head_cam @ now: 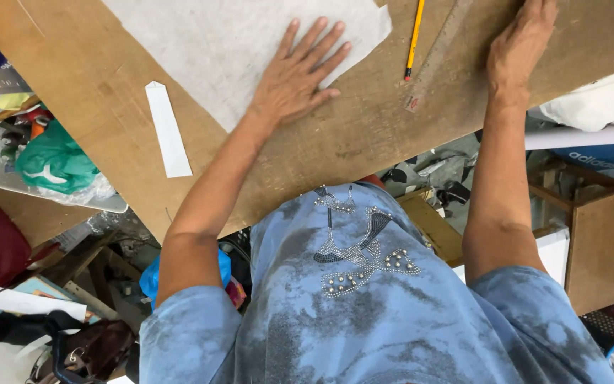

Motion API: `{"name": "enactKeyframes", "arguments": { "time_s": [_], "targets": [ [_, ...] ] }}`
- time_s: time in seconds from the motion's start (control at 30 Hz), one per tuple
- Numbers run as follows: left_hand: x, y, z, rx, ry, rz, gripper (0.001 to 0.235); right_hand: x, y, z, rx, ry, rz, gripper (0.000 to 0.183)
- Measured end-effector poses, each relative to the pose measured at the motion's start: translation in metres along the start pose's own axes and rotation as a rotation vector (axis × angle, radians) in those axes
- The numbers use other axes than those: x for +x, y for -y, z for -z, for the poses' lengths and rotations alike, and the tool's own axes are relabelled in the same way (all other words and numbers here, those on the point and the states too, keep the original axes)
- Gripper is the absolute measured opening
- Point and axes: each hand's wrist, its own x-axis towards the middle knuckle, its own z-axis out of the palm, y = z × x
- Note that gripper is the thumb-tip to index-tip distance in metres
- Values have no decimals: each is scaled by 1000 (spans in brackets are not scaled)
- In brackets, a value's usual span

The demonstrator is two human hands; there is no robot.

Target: Measuring, marking, and cutting out pattern pieces using a ruler, pencil, and scissors.

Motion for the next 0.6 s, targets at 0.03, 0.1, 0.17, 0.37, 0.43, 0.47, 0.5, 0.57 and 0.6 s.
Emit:
{"name": "enactKeyframes", "arguments": {
  "time_s": [0.03, 0.1, 0.17, 0.37, 0.43, 0.47, 0.5, 0.57, 0.6],
  "targets": [
    [8, -6, 5, -17, 24, -15, 93, -1, -1, 2, -52, 46, -14, 45],
    [26, -22, 10, -65, 28, 40, 95, 4, 4, 7, -99, 24, 26, 48],
    [38, -38, 15, -115, 33, 96, 97, 3, 4, 8, -145, 5, 67, 52],
    [78, -38, -42, -183, -136, 141, 71, -2, -33, -7, -150, 17, 79, 69],
    [68, -20, -54, -209, -372, 203, 61, -7, -50, -12, -202, 64, -27, 55],
    [60, -7, -62, -205, -370, 200, 61, -7, -57, -15, -201, 61, -31, 55],
    [49, 2, -71, -288, -584, 150, 59, -10, -64, -17, -156, 40, 27, 50],
    [28, 12, -80, -370, -793, 94, 74, -17, -70, -18, -111, 22, 82, 44],
    [18, 13, -80, -412, -838, 13, 63, -20, -70, -17, -108, 45, 100, 32]
  ]
}}
